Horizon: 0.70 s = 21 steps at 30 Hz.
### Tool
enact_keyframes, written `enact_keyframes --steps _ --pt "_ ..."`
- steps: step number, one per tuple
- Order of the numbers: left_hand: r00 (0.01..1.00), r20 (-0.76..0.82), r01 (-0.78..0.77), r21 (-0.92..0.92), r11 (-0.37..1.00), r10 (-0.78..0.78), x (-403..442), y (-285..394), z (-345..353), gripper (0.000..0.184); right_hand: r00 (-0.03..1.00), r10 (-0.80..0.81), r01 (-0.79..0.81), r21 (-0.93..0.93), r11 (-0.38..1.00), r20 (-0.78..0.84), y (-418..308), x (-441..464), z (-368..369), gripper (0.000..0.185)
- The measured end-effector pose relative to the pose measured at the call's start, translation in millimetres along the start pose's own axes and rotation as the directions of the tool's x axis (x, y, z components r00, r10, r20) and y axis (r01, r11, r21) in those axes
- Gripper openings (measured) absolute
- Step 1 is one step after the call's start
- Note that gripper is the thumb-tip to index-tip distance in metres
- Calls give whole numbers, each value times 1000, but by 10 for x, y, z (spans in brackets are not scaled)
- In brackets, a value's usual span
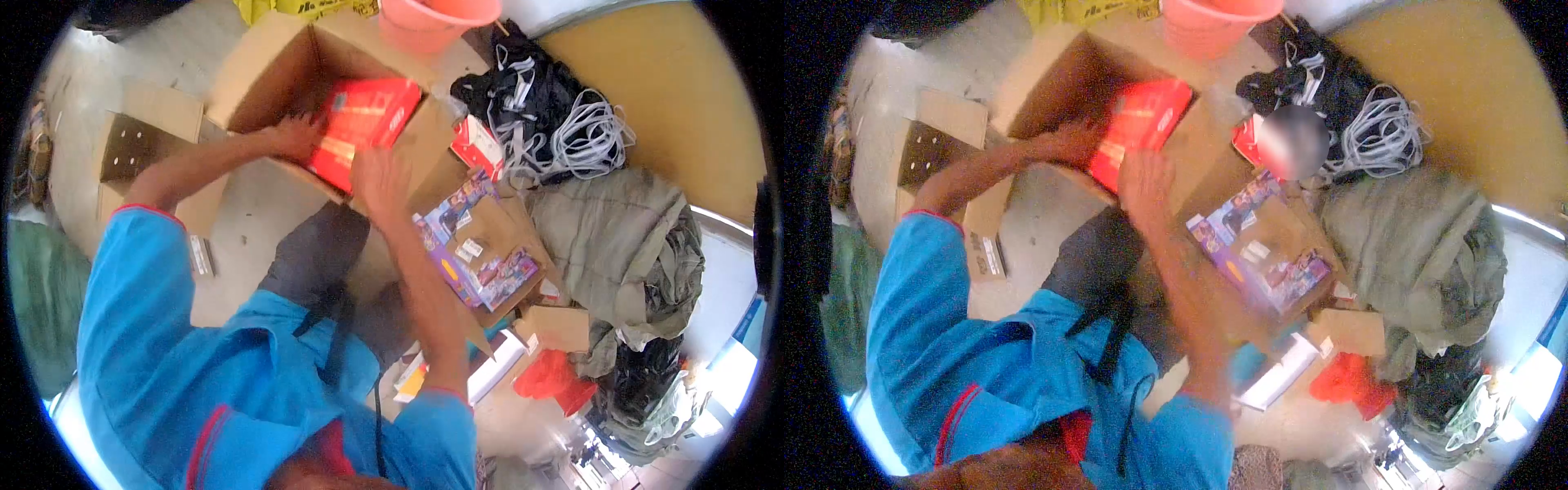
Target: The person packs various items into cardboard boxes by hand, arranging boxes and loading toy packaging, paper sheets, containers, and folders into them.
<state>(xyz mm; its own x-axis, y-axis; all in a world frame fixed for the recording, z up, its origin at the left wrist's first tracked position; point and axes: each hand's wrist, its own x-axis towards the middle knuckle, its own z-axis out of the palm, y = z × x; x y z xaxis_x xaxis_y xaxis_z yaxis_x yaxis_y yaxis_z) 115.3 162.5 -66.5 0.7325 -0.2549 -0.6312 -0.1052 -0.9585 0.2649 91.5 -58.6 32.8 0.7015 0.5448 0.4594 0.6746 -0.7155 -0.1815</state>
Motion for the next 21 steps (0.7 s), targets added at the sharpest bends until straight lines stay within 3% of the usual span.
enact_keyframes --steps 1,2,4,5,7,11,13,14,16,17,19,20,21 --pt "970 -239 53 23 998 -46 39 -55 103 72 899 137 -148 -8 989 416 38 270 -24 11" --pt "968 -246 57 33 998 -47 186 -177 50 72 904 137 -148 -5 989 404 84 349 39 11" --pt "914 -403 -56 -252 966 -52 221 -170 -143 69 856 55 -28 -60 998 513 103 365 130 12" --pt "916 -398 -54 -253 966 -53 242 -123 -259 69 855 55 -31 -56 998 516 109 400 200 12" --pt "765 -643 -221 -218 951 31 202 52 -494 65 672 124 -32 -139 990 730 52 448 328 16" --pt "780 -625 -175 -184 967 23 793 -54 -413 70 695 30 116 -154 981 719 75 609 376 15" --pt "899 -420 -252 -260 932 126 1044 -92 -387 76 613 53 180 -204 962 789 3 630 466 17" --pt "900 -416 -257 -259 931 133 1056 -72 -332 76 610 60 174 -207 963 790 -1 484 602 17" --pt "791 -553 -348 -56 936 261 924 80 -384 80 617 -158 346 -86 934 771 74 140 1019 17" --pt "867 -454 -252 -46 967 205 812 187 -552 85 621 -157 350 -93 932 768 89 195 1059 17" --pt "898 -391 -232 -34 972 201 795 211 -689 85 673 0 170 -155 973 740 79 113 1085 18" --pt "925 -312 -228 0 974 217 805 257 -663 86 656 14 154 -152 976 754 60 34 1109 18" --pt "891 -382 -247 40 968 244 904 211 -535 91 629 1 135 -111 985 777 96 13 1202 19"
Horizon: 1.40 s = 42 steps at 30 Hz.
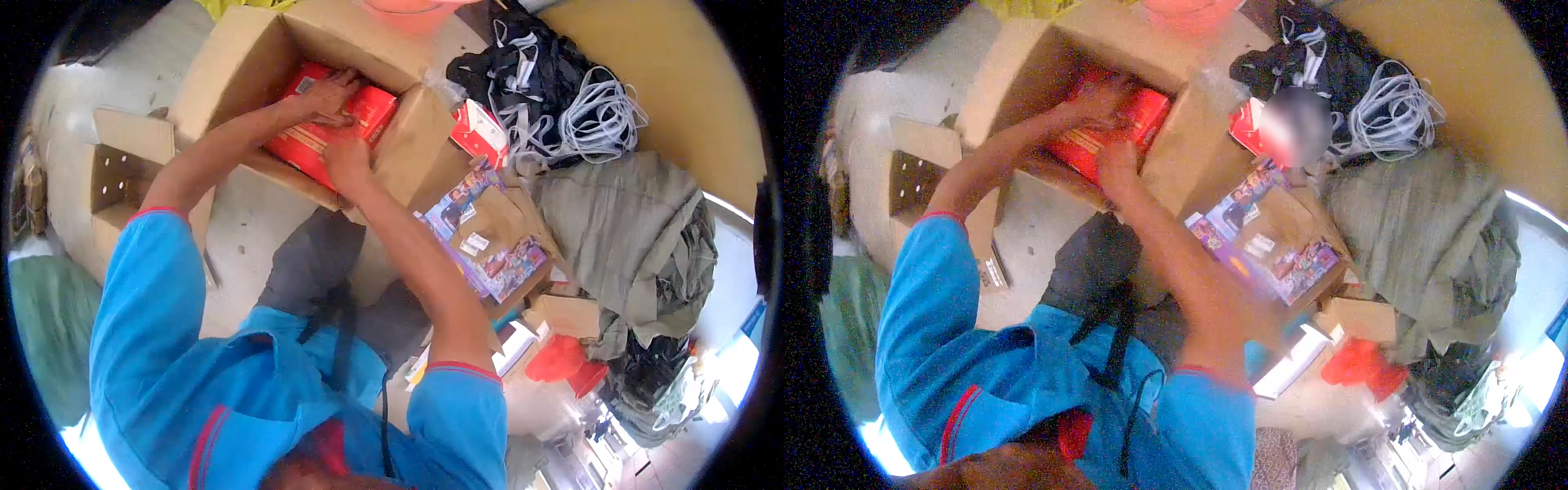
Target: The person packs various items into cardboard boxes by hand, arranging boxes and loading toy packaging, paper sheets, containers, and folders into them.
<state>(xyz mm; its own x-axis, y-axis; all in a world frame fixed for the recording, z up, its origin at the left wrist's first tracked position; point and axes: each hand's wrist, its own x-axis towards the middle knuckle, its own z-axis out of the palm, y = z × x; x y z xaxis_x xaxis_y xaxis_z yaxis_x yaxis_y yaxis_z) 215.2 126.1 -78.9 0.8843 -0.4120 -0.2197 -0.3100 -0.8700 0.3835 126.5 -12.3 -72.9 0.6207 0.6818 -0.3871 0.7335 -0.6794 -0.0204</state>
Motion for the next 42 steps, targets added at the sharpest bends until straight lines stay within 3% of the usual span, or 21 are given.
enact_keyframes --steps 2,4,7,8,10,11,13,15,16,18,21,23,24,26,29,32,33,35,39,40,42 --pt "1000 -1 5 69 998 -5 38 -4 -25 94 1000 -23 23 21 1000 -3 12 306 121 20" --pt "1000 25 6 128 992 -9 -6 -134 161 98 978 67 -65 -20 998 199 -218 517 347 23" --pt "979 -200 -14 124 992 39 149 -247 351 104 965 31 -57 92 994 260 -193 403 223 25" --pt "974 159 154 78 985 -165 231 -222 220 102 996 -30 26 48 999 86 -153 271 206 25" --pt "807 501 309 95 946 -314 263 -122 210 101 980 -51 34 91 995 192 -88 251 111 23" --pt "924 277 241 119 963 -265 197 -180 305 98 962 -82 49 130 990 261 -42 335 27 22" --pt "979 58 187 137 973 -197 143 -192 529 95 973 -103 64 185 981 209 -107 299 -2 20" --pt "866 326 361 116 925 -379 330 -329 664 90 983 -117 80 245 966 139 -161 304 -69 18" --pt "862 333 364 118 924 -382 354 -469 867 90 984 -144 115 249 962 102 -201 286 -131 17" --pt "968 68 237 89 967 -244 333 -654 1242 88 982 -173 150 263 953 69 -252 334 -24 17" --pt "981 -118 175 174 969 -156 168 -380 948 84 984 -166 176 366 914 -60 -387 380 151 17" --pt "971 26 233 139 963 -238 277 -385 1026 82 954 -84 156 238 959 -287 -312 206 -102 17" --pt "960 88 253 125 959 -265 339 -497 1126 82 983 -72 134 397 908 -168 -296 268 -112 16" --pt "964 40 252 175 952 -262 165 -160 777 81 986 -94 144 419 896 -139 -169 239 -180 17" --pt "989 -138 85 265 960 -49 -59 -125 803 67 986 -102 156 507 848 -134 44 113 -140 17" --pt "997 -62 47 0 999 -47 -96 35 633 48 960 -78 207 494 844 -269 16 -53 -18 16" --pt "988 -138 -78 -66 995 68 -122 154 606 40 936 -83 231 422 877 -342 -21 -138 8 15" --pt "962 -212 -202 -134 970 171 -131 232 738 32 965 -101 210 480 852 -244 -45 -319 -220 15" --pt "925 -363 -95 -504 859 -110 28 461 1081 23 991 -25 105 626 773 -135 -38 -599 -392 18" --pt "892 -433 -86 -438 895 -126 62 534 1019 25 993 5 70 624 779 -117 -34 -628 -358 18" --pt "877 -448 64 -245 967 -171 200 258 1574 26 900 19 276 602 750 -436 -85 -649 -275 17"
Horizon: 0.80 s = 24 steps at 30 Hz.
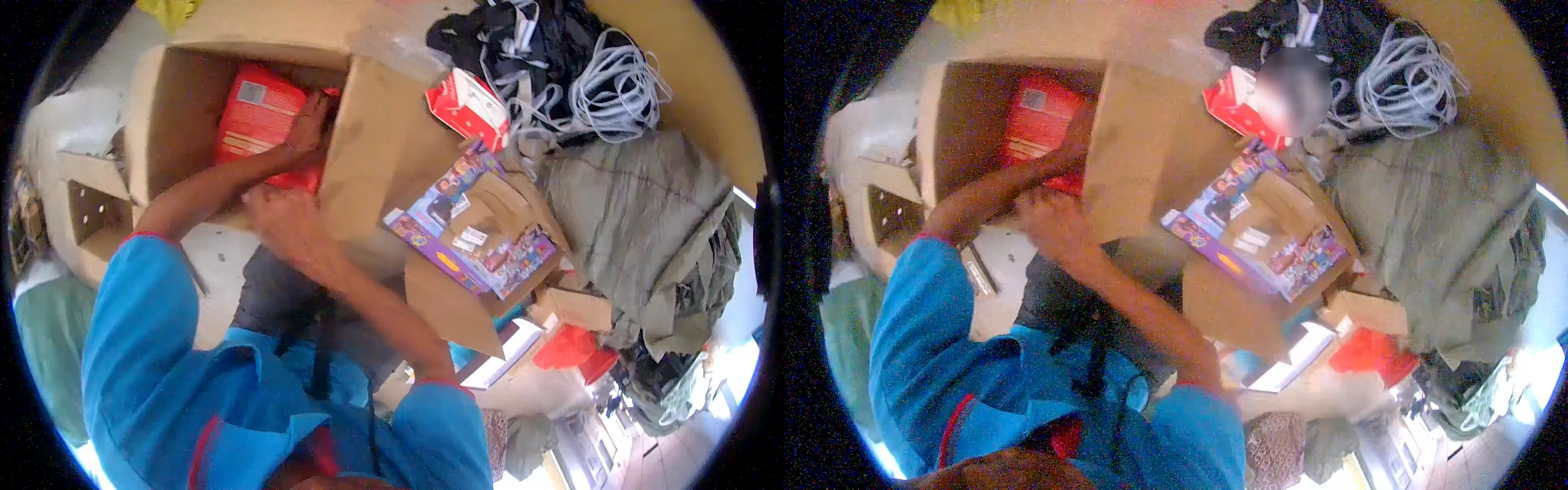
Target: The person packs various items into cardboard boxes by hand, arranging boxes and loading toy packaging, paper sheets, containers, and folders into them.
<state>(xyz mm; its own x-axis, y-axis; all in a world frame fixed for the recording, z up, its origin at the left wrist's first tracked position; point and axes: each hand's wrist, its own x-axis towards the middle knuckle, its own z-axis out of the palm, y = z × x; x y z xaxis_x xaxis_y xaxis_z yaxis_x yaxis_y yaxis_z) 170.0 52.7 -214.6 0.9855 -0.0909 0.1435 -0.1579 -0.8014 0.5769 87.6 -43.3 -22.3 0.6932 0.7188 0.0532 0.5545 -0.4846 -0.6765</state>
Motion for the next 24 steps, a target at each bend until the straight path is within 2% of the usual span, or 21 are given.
enact_keyframes --steps 1,2,3,4,5,6,7,9,10,12,15,19,21,22,24 --pt "1000 14 -5 -17 1000 5 44 113 -75 26 1000 22 -22 -4 1000 2 20 4 20 17" --pt "987 68 154 -195 969 -143 77 183 -210 26 980 0 16 76 997 -198 33 17 42 14" --pt "970 117 237 -278 931 -212 92 261 -281 26 921 -9 71 145 987 -390 37 14 48 11" --pt "946 164 321 -351 880 -280 105 335 -349 26 921 7 56 149 987 -390 43 -8 44 11" --pt "949 145 314 -355 881 -280 125 327 -348 26 914 -62 113 104 988 -400 54 -23 34 11" --pt "963 101 270 -335 903 -251 136 320 -279 26 905 -132 169 58 984 -406 61 -25 6 10" --pt "976 53 217 -299 929 -211 148 308 -203 26 906 -120 157 58 986 -406 57 -20 -6 10" --pt "985 16 170 -253 952 -171 115 269 -97 27 963 -93 131 137 982 -253 13 -6 13 10" --pt "988 5 151 -238 960 -155 115 239 -70 27 965 -77 115 140 983 -251 5 -17 55 10" --pt "991 0 127 -223 966 -131 132 229 -116 27 889 -152 235 145 961 -432 -17 30 143 15" --pt "994 3 110 -197 974 -112 77 227 -172 28 904 -157 236 159 959 -397 -46 77 119 19" --pt "995 19 105 -171 980 -103 31 275 -170 29 937 -51 142 242 960 -347 -49 73 44 22" --pt "995 27 103 -176 979 -100 5 303 -151 29 984 -1 57 317 947 -176 -39 30 54 26" --pt "995 32 101 -179 979 -97 27 292 -121 29 951 -60 147 276 950 -302 -20 32 83 35" --pt "995 35 98 -183 978 -94 38 259 -93 30 943 -54 170 337 926 -327 19 43 89 39"
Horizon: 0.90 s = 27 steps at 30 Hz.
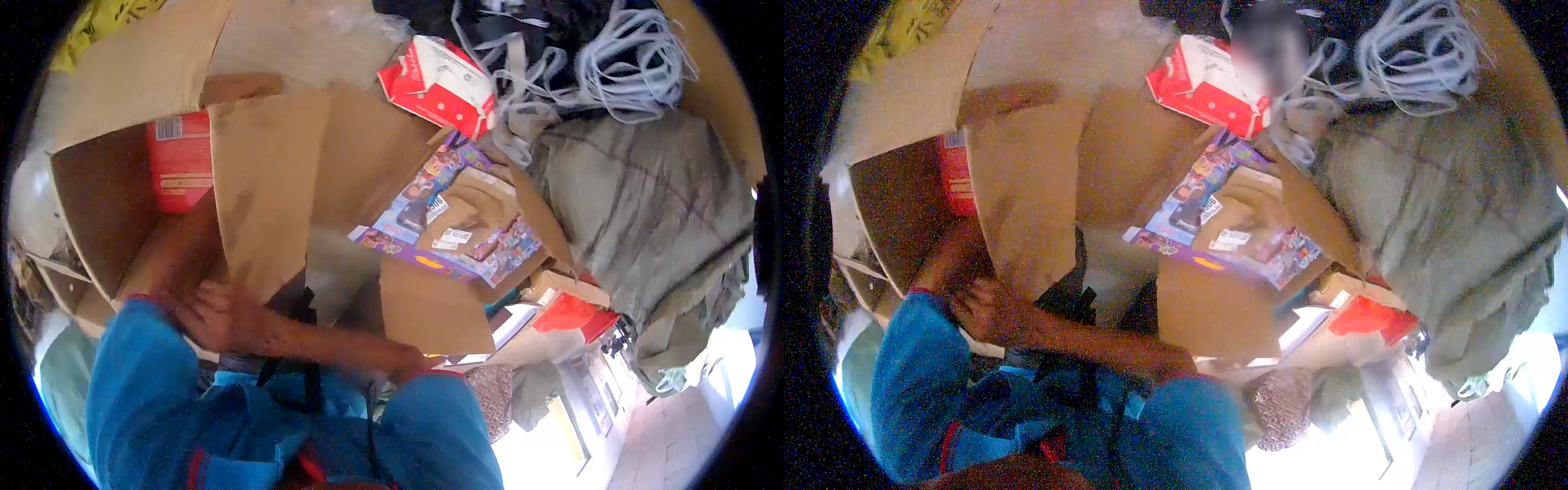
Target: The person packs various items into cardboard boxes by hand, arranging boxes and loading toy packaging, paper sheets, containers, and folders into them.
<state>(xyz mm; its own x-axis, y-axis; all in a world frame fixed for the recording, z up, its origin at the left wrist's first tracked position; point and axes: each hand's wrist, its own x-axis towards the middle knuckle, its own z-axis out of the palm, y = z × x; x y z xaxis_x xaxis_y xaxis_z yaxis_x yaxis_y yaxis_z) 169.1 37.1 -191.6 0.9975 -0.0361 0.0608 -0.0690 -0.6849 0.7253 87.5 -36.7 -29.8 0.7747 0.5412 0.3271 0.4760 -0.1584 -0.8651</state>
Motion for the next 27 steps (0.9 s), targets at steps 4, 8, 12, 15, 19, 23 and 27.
enact_keyframes --steps 4,8,12,15,19,23,27 --pt "1000 5 -24 14 1000 24 13 -5 -21 30 989 88 -120 289 950 121 -3 -48 -206 40" --pt "1000 3 -31 23 999 31 63 -37 13 31 858 431 -457 -31 889 -280 671 209 -1341 45" --pt "998 -19 -51 41 998 52 112 -80 5 32 637 537 -771 -462 439 -554 2137 314 -2073 78" --pt "996 -35 -75 61 995 77 194 -130 -10 33 532 664 -812 -540 223 -525 2742 267 -1960 96" --pt "993 -57 -100 90 991 106 312 -233 58 34 591 515 -751 -656 71 -621 2915 106 -1752 91" --pt "987 -78 -126 145 981 138 360 -320 171 35 710 548 -639 -731 238 -443 2636 -87 -1852 52" --pt "971 -69 -191 356 915 230 451 -714 352 36 782 329 -543 -320 776 -529 1505 -97 -2261 20"
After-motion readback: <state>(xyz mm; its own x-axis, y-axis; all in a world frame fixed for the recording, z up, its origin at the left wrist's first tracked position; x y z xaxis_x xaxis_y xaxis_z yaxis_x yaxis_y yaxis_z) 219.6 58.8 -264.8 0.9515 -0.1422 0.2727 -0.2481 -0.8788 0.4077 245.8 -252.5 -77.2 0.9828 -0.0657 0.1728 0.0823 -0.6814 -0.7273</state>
